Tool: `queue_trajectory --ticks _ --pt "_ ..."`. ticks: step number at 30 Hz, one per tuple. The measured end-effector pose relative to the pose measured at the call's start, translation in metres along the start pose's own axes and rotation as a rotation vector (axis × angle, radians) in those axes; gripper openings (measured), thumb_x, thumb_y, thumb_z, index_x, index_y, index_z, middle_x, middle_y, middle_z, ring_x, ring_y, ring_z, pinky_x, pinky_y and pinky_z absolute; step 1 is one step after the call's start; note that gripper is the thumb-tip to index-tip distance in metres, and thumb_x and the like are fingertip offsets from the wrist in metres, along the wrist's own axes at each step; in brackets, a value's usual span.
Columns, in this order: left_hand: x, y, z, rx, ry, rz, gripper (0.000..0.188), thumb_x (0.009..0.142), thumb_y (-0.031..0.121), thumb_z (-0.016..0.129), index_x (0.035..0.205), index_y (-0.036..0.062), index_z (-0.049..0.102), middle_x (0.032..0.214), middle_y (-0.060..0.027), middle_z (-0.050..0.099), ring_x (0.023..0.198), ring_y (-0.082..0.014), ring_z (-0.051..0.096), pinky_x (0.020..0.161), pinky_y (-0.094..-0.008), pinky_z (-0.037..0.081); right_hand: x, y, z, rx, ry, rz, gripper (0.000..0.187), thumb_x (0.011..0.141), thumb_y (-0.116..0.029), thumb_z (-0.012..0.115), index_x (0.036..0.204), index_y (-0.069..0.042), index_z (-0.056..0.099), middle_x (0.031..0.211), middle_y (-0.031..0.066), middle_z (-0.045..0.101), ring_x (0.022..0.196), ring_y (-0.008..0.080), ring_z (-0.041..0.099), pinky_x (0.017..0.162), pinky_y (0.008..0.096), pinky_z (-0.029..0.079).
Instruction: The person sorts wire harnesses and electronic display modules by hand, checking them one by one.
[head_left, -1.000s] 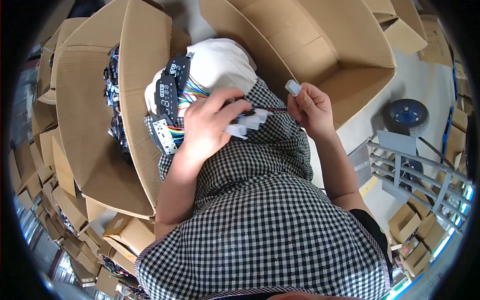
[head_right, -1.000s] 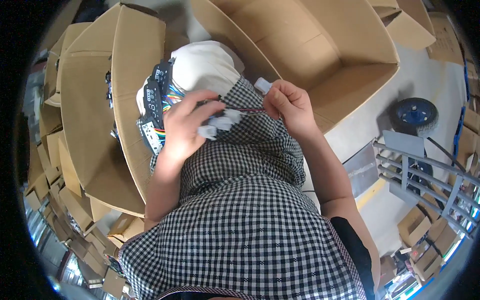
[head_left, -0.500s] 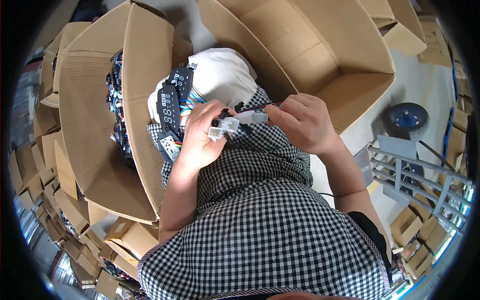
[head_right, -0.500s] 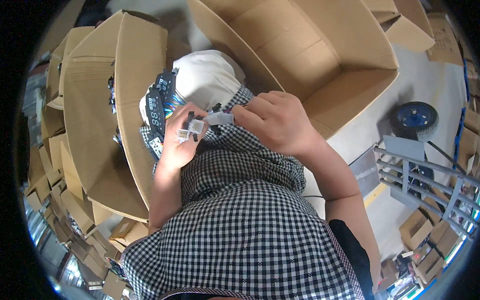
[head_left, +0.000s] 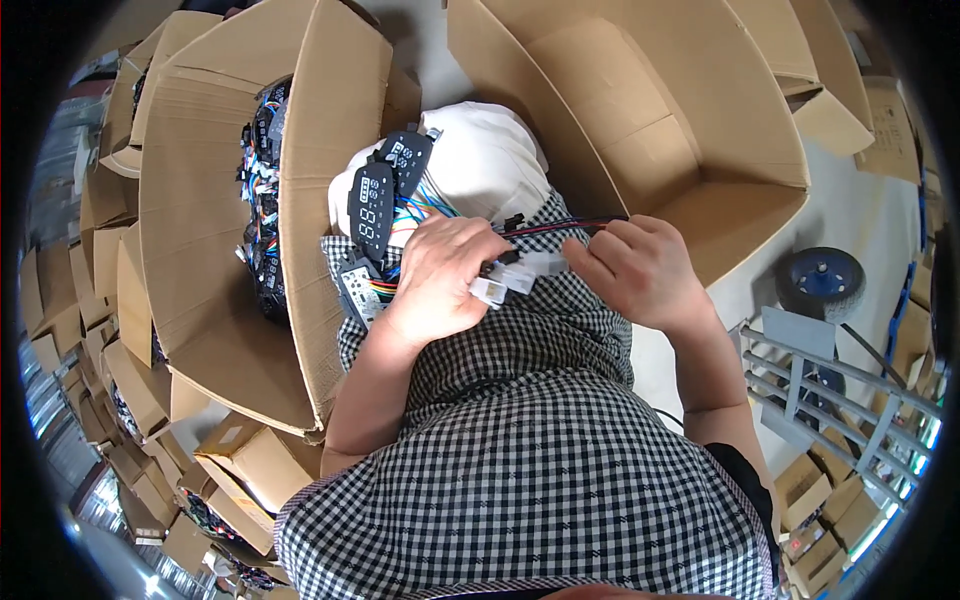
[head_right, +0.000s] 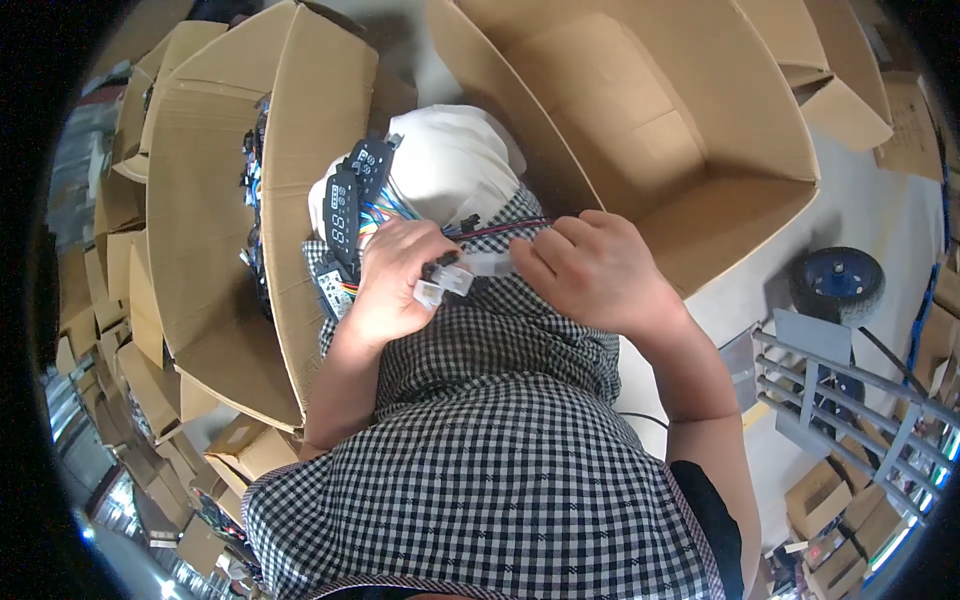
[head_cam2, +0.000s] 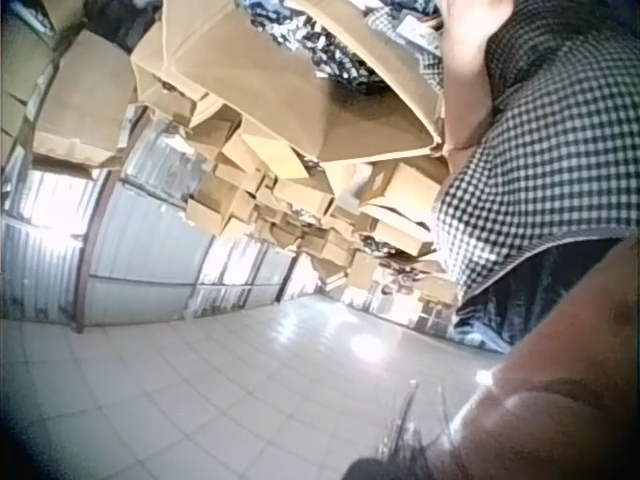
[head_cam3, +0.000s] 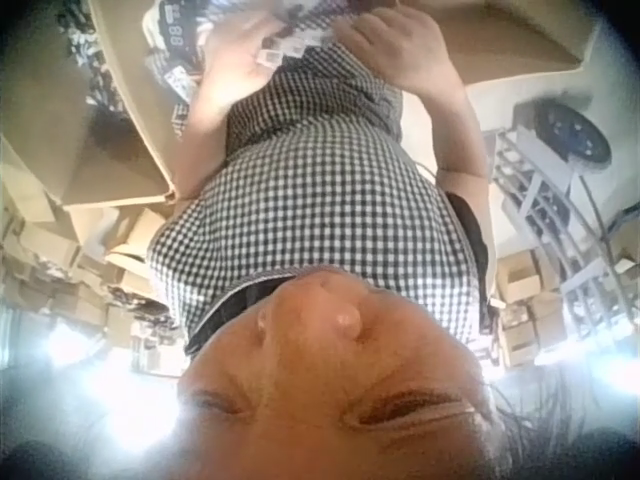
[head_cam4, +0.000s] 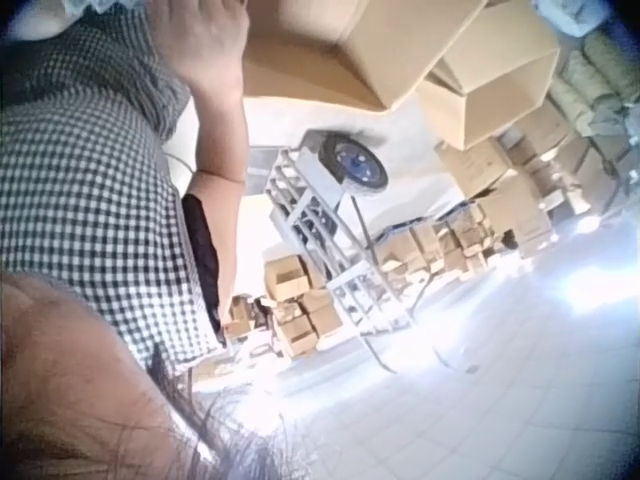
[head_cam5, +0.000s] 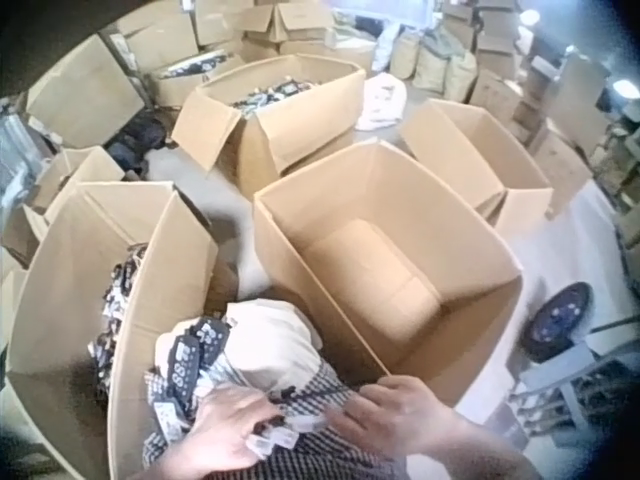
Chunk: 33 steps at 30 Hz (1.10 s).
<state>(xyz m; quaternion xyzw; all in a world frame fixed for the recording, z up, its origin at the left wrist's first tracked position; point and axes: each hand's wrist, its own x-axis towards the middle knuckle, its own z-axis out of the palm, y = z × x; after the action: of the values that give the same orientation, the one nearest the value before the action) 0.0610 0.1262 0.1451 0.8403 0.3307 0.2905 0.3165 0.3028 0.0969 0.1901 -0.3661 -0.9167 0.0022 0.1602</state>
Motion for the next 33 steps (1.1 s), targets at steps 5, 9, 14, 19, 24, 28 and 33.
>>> queue_trajectory --ticks 5,9,14,19,24,28,33 --pt "0.004 0.007 -0.012 0.045 -0.12 -0.034 0.035 0.055 0.007 0.062 0.09 0.0055 0.061 0.08 -0.0075 0.059 0.077 -0.0296 0.06 0.066 -0.0388 0.042 0.002 -0.001 0.006 0.046 -0.042 0.027 0.011 0.071 -0.017 0.061 0.08 -0.011 0.057 0.062 -0.002 0.042 0.057 0.0118 0.052 0.05 0.0275 0.04" --pt "-0.002 0.005 -0.034 0.018 0.067 0.008 0.039 0.081 0.029 0.06 0.11 0.003 0.063 0.095 -0.0108 0.065 0.086 -0.0277 0.065 0.074 -0.0392 0.049 0.001 0.001 0.009 0.148 -0.06 0.069 0.01 0.073 -0.017 0.061 0.079 -0.013 0.056 0.06 -0.0018 0.042 0.057 0.0128 0.053 0.05 0.0288 0.041" --pt "-0.016 0.019 -0.069 -0.091 0.84 -0.238 0.024 0.09 0.015 0.06 0.105 -0.0027 0.063 0.089 -0.0125 0.068 0.082 -0.0179 0.064 0.076 -0.0324 0.051 -0.003 0.002 0.01 0.17 -0.066 0.108 0.01 0.074 -0.019 0.062 0.079 -0.013 0.056 0.06 -0.0018 0.043 0.056 0.0138 0.053 0.049 0.0305 0.04" --pt "0.002 0.025 -0.054 0.402 0.053 0.079 0.034 0.073 0.025 0.07 0.103 0.01 0.066 0.091 -0.0054 0.068 0.079 -0.0246 0.065 0.072 -0.0371 0.05 0.009 -0.006 0.007 0.313 0.039 0.097 0.011 0.074 -0.019 0.063 0.078 -0.012 0.055 0.06 -0.001 0.044 0.056 0.0153 0.054 0.049 0.0311 0.041" --pt "0.006 0.017 -0.023 0.174 -0.048 -0.139 0.047 0.063 0.032 0.084 0.096 0.0052 0.064 0.087 -0.0095 0.066 0.077 -0.0284 0.066 0.068 -0.0369 0.052 -0.001 -0.002 0.026 0.446 0.122 0.327 0.007 0.073 -0.007 0.062 0.079 -0.009 0.059 0.066 0.003 0.056 0.058 0.0205 0.058 0.051 0.032 0.045" --pt "0.015 0.014 -0.01 0.24 -0.034 -0.419 0.039 0.062 -0.002 0.07 0.1 0.0053 0.065 0.099 -0.0093 0.061 0.084 -0.0284 0.064 0.073 -0.0351 0.051 -0.02 0.006 0.035 0.9 0.158 0.811 0.006 0.088 -0.005 0.057 0.086 0.0 0.061 0.064 0.0053 0.058 0.056 0.0148 0.055 0.052 0.0283 0.044" --pt "0.009 -0.007 0.001 0.2 0.055 -0.307 0.046 0.059 -0.001 0.068 0.104 0.0106 0.067 0.098 -0.0052 0.06 0.081 -0.0251 0.064 0.07 -0.0349 0.052 -0.028 0.002 0.056 1.169 0.132 0.979 0.018 0.095 -0.015 0.055 0.089 0.001 0.061 0.062 0.0005 0.052 0.058 0.0057 0.048 0.054 0.024 0.041"
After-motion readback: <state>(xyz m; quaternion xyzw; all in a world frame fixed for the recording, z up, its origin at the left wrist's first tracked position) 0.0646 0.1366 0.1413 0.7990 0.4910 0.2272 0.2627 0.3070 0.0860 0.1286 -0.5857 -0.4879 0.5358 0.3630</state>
